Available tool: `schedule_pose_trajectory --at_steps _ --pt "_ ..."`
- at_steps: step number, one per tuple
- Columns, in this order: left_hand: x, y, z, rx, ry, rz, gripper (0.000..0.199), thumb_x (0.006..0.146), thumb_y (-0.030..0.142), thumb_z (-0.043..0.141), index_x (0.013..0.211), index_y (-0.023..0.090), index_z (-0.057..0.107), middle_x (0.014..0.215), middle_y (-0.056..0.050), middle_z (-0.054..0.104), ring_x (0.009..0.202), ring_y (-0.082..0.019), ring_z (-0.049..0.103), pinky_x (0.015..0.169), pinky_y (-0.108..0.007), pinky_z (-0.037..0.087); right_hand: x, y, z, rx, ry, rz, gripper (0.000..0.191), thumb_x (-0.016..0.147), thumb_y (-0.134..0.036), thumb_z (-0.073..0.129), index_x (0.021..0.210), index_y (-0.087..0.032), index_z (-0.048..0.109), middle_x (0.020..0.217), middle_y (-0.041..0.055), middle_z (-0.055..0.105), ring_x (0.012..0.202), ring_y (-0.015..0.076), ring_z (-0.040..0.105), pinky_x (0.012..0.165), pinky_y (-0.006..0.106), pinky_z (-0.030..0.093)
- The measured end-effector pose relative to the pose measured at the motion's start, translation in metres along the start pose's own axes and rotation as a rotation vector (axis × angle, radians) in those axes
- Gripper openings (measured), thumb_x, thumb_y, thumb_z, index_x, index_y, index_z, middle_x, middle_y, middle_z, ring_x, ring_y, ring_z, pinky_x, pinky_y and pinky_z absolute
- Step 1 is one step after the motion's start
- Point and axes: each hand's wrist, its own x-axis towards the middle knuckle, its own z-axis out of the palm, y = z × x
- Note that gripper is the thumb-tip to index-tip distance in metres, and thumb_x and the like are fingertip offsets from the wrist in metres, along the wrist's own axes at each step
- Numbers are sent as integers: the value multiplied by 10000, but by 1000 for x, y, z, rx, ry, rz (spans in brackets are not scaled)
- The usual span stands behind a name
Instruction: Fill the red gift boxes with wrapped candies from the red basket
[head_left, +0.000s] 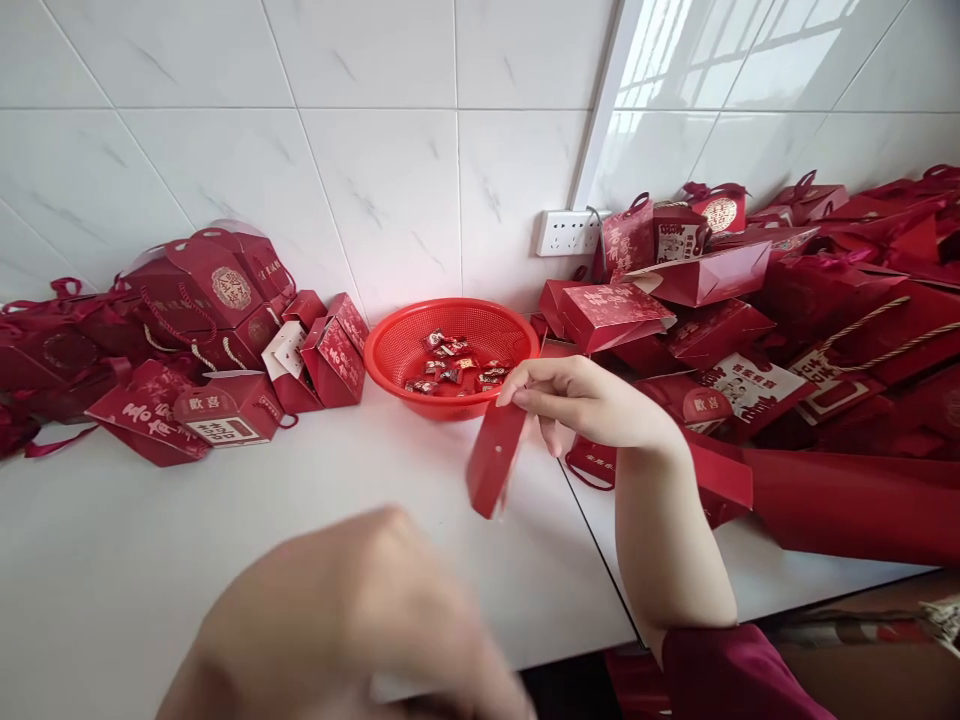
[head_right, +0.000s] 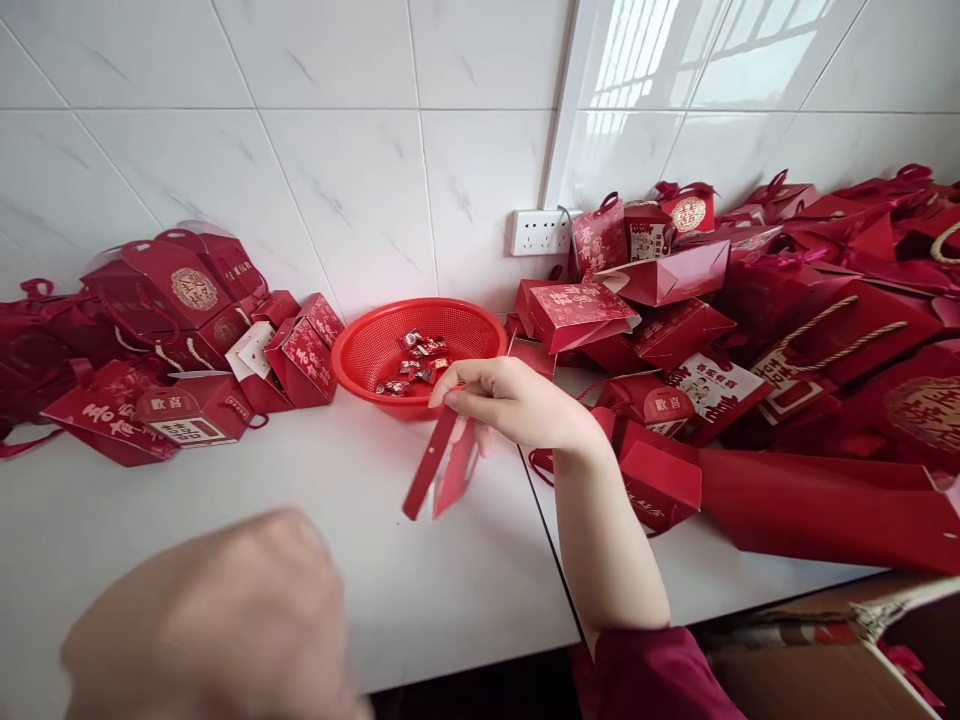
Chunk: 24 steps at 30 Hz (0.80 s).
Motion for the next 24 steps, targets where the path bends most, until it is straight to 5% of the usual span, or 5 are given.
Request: schedule_pose_trajectory --at_steps 3,7,12,16,24 --pt "28 -26 -37 -8 113 -106 223 973 323 529 1012 299 747 1029 -22 726 907 -152 678 846 -257 534 19 11 9 52 -27 8 198 987 -336 510 1000 -174 623 820 2 726 440 68 596 499 201 449" --pt "49 -68 -40 153 128 -382 269 932 429 565 1091 312 748 1371 -23 553 1035 -208 633 893 -318 497 37 24 16 3 -18 57 200 998 -314 465 1066 -190 607 1090 48 725 581 97 698 503 201 432" --pt "58 -87 -24 216 47 -462 404 987 459 409 887 230 725 960 -35 632 735 -167 583 646 -285 405 31 23 14 -246 -7 92 265 968 -269 506 1222 -236 573 1109 29 733 652 118 712 567 222 481" --pt "60 -89 -24 123 114 -497 444 987 426 392 626 183 477 608 14 441 545 -123 403 526 -283 265 22 14 14 -314 -48 69 375 975 -199 434 1342 -239 500 991 14 758 660 129 714 601 226 493" --pt "58 -76 -29 169 108 -570 221 859 429 611 818 222 544 792 36 625 665 -146 559 569 -268 337 22 6 26 -631 -4 26 644 809 -136 617 1412 -289 448 809 -18 727 705 189 673 614 245 432"
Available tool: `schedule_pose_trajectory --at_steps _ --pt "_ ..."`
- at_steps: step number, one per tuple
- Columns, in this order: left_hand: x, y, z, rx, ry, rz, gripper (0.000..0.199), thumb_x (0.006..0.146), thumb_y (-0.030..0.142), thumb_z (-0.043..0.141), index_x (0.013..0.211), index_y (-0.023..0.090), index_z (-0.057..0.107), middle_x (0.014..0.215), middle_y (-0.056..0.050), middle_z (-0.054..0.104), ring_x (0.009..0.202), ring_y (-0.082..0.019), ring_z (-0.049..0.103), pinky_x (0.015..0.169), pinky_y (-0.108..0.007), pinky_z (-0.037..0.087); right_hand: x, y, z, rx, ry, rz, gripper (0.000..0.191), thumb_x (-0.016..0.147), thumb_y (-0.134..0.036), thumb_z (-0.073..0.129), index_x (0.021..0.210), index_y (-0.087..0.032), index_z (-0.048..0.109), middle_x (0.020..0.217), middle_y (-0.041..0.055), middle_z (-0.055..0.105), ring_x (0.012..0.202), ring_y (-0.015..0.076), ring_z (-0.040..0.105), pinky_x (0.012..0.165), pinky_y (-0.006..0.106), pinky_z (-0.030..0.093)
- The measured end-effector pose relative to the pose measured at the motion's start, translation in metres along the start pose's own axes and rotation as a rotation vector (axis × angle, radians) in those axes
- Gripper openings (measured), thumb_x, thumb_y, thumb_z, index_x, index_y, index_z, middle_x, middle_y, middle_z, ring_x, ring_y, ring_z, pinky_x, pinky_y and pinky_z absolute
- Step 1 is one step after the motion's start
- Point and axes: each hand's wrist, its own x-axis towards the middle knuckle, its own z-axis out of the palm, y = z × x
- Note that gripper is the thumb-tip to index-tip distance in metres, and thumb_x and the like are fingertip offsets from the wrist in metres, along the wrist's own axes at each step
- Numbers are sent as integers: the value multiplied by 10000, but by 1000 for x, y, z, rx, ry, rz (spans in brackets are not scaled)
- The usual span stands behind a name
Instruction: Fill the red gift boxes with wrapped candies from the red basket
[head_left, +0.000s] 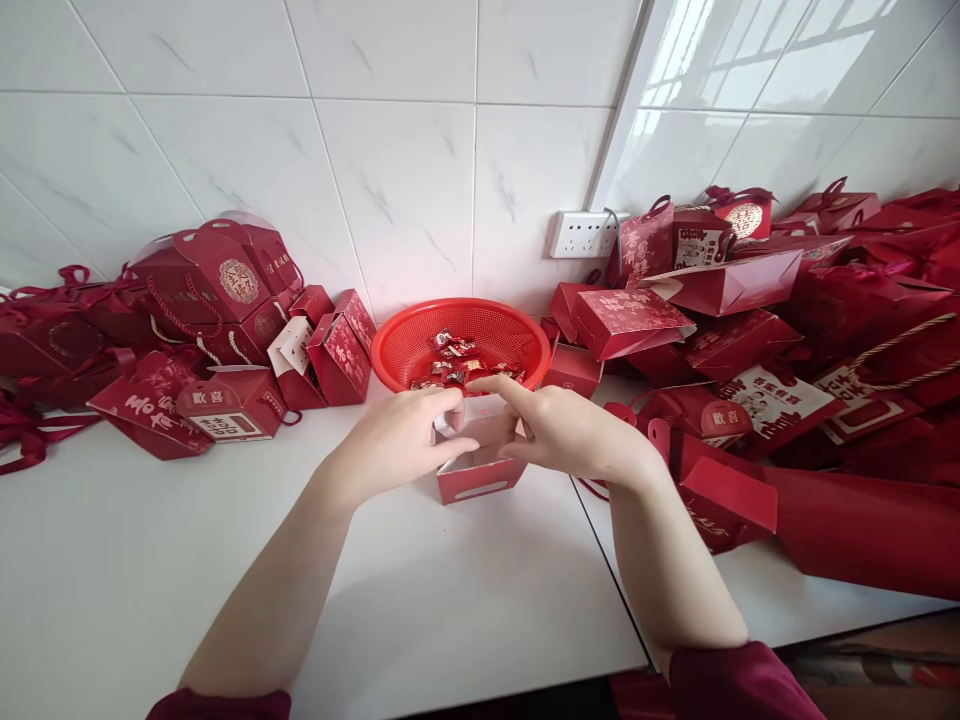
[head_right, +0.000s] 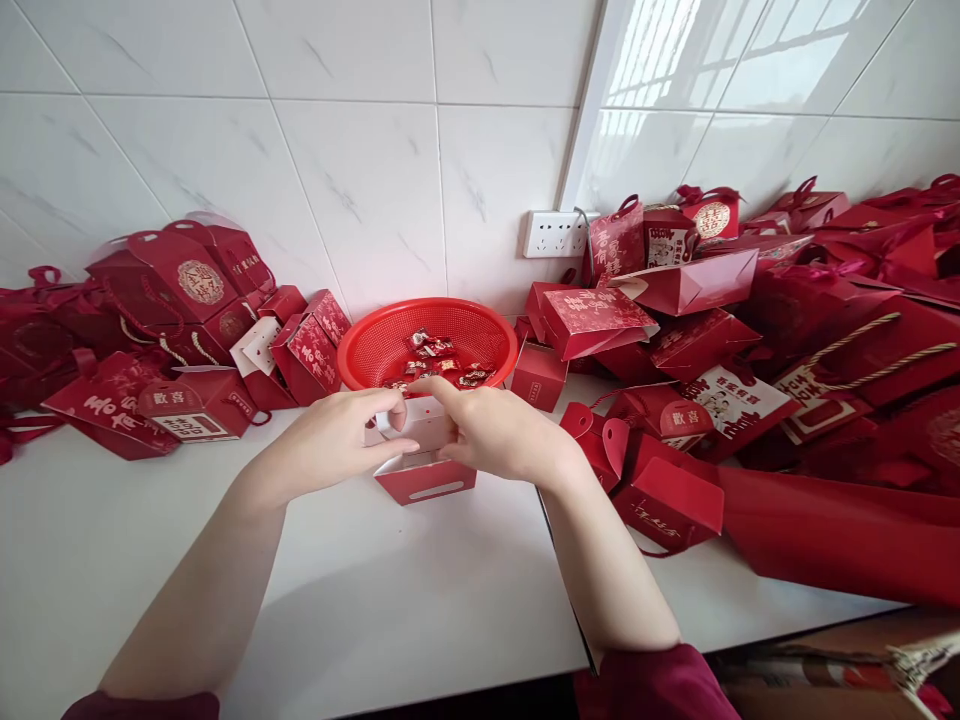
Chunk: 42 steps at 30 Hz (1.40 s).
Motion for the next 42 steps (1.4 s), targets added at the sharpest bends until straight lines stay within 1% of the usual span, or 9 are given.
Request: schedule_pose_trajectory --at_steps 4,8,13,18,25,29,33,38,42 --pt "-11 5 -6 99 -73 59 244 828 421 649 1020 272 625 1019 8 659 865 -207 626 647 -283 396 -9 -5 -1 -28 -25 -48 680 787 -121 645 1404 -349 473 996 -2 741 842 207 686 688 259 463" --pt "-19 6 -10 126 -127 105 345 828 377 659 1172 358 641 1086 14 660 937 -219 632 699 -289 413 -20 -7 -4 -5 -52 -68 703 787 -127 668 1415 -374 469 1106 2 731 872 204 689 690 259 488" --pt "-25 5 -10 146 -215 111 315 833 436 675 1137 355 666 1056 22 686 895 -217 636 703 -295 410 -28 -8 -7 -21 -77 -73 720 794 -174 688 1439 -390 451 1094 -8 732 847 196 689 667 261 489" --pt "-29 6 -8 143 -209 111 375 847 425 662 1219 395 628 1085 40 682 914 -208 639 699 -289 398 -30 -6 -13 -21 -111 -39 750 787 -140 647 1459 -391 427 992 -35 737 801 187 683 672 269 472" --pt "-27 6 -10 156 -218 58 202 868 425 623 1035 329 685 916 25 645 733 -164 593 614 -274 345 -23 0 -8 10 -117 -15 547 856 -240 633 1382 -298 493 976 10 728 803 205 663 680 275 476" --pt "-23 2 -11 149 -210 34 277 863 537 605 866 279 704 856 1 609 725 -171 578 588 -268 331 -15 1 0 -38 -29 11 412 896 -204 577 1301 -251 519 955 35 718 819 213 669 686 266 459" --pt "-21 1 -11 91 -256 28 355 827 566 636 702 235 670 849 4 592 670 -141 549 556 -262 317 -11 2 3 -104 -1 39 410 896 -126 523 1293 -225 496 937 40 710 818 209 674 656 252 425" --pt "-21 4 -13 101 -264 4 419 864 539 583 618 201 606 710 -2 542 564 -121 462 524 -278 287 -9 2 5 -147 20 34 391 907 -108 468 1284 -209 482 951 42 693 811 199 661 639 258 403" --pt "-20 4 -13 68 -267 -52 380 849 529 598 642 213 630 692 -5 544 583 -133 478 524 -279 285 -1 6 13 -256 161 84 505 867 -88 476 1357 -207 439 1202 91 630 843 203 654 599 271 378"
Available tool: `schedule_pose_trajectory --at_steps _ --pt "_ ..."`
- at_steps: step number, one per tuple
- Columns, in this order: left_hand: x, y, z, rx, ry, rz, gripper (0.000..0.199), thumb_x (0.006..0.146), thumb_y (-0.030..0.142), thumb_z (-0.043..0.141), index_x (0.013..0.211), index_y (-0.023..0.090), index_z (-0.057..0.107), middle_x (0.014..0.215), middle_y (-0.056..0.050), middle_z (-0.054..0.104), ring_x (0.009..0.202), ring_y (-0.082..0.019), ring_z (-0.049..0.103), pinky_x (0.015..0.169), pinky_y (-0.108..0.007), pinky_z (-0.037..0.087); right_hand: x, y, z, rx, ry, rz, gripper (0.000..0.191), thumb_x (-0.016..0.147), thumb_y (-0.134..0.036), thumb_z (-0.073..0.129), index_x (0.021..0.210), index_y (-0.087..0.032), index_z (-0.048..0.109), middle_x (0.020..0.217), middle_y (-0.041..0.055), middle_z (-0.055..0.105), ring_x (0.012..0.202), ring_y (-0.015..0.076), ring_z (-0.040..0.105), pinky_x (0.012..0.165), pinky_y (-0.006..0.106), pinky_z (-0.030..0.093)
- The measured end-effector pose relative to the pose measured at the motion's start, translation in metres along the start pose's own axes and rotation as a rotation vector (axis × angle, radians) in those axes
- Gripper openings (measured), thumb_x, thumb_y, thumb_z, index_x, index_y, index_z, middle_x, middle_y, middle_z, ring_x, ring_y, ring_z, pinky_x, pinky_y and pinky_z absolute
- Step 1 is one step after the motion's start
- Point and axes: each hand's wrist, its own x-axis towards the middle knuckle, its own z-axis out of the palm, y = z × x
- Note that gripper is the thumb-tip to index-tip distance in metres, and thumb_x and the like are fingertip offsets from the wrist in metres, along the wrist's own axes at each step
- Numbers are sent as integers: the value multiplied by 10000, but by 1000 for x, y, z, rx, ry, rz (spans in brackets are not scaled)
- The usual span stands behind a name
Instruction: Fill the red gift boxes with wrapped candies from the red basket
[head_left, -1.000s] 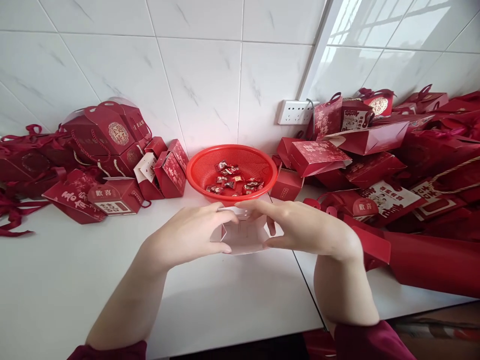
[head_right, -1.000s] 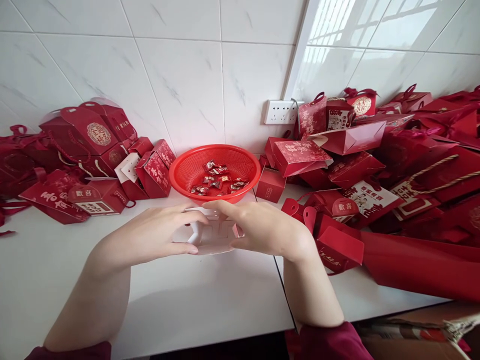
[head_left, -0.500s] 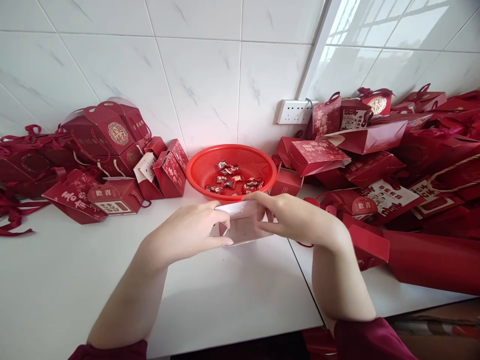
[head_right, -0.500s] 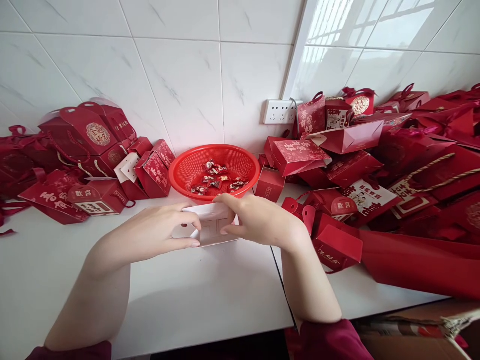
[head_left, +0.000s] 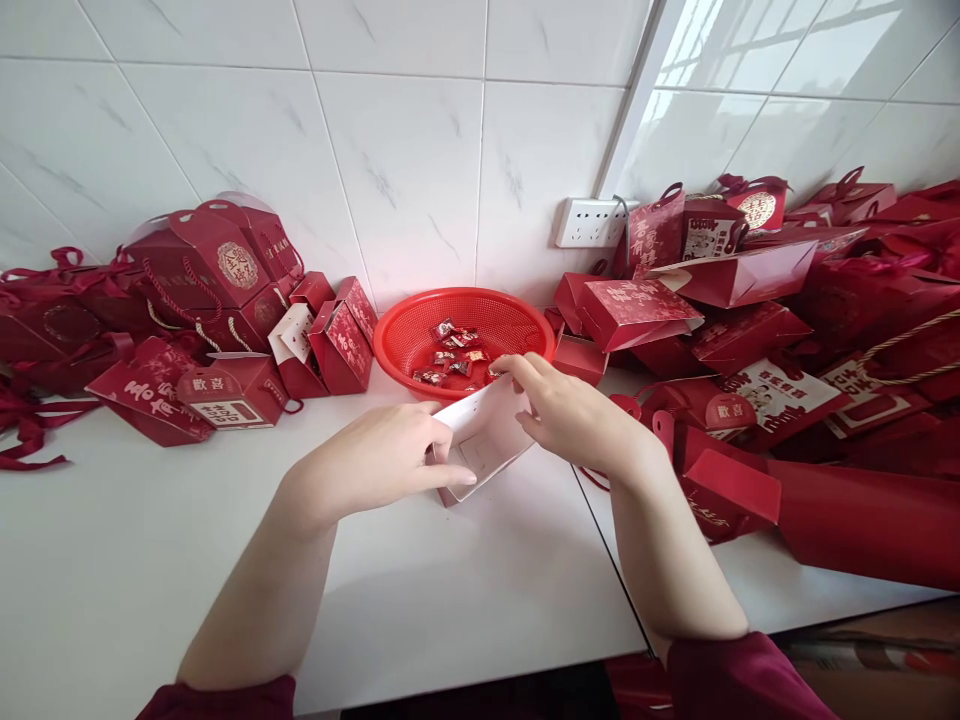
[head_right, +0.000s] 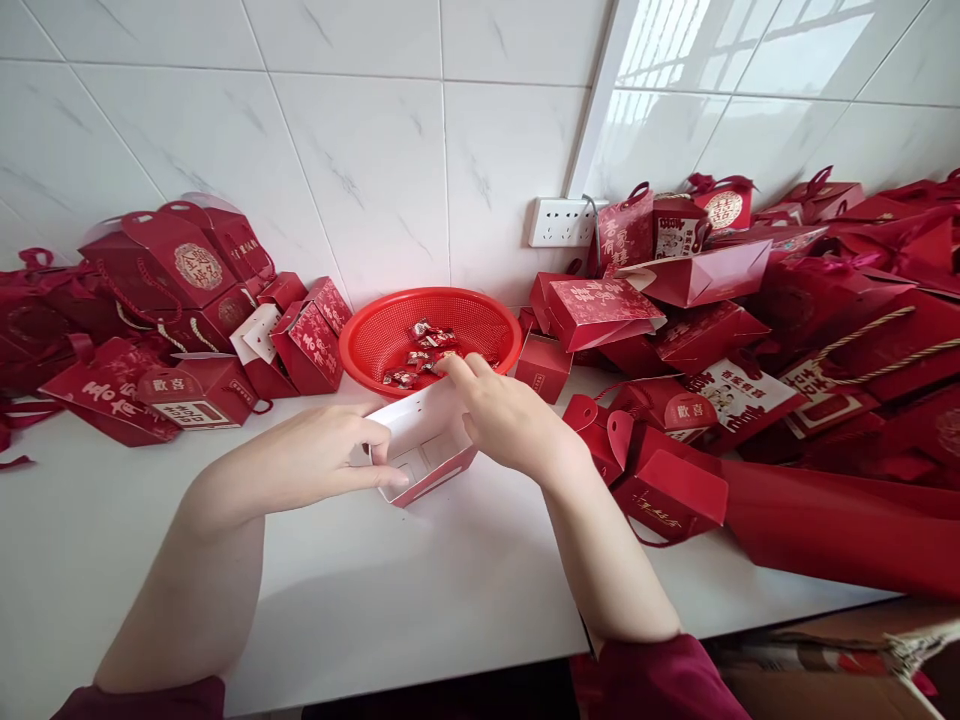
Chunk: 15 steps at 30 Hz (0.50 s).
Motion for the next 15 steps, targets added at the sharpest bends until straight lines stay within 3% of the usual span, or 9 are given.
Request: schedule_pose_trajectory --at_steps 3,8,12,15 --pt "3 -4 0 -10 13 -2 397 851 546 588 639 211 613 685 -5 523 588 -136 462 529 -282 277 9 6 8 -56 62 109 617 847 -112 493 1443 -206 363 1327 110 578 824 206 654 573 284 360" --pt "18 -25 -1 -40 26 27 482 844 610 569 620 190 490 681 -5 415 574 -132 374 502 -293 209 20 15 11 -42 -122 174 401 862 -149 459 1242 -219 565 945 61 710 842 241 645 587 281 353" --pt "36 -49 -1 -166 25 39 531 844 619 567 611 184 370 663 7 328 563 -119 292 510 -295 166 22 16 9 -70 -172 146 357 886 -135 391 1171 -232 583 804 43 705 703 225 620 540 279 306" --pt "50 -64 0 -273 34 61 544 844 623 573 602 185 362 637 22 296 556 -110 265 522 -287 177 25 16 7 25 -249 187 262 879 -108 371 994 -225 575 667 11 693 661 203 634 544 272 317"
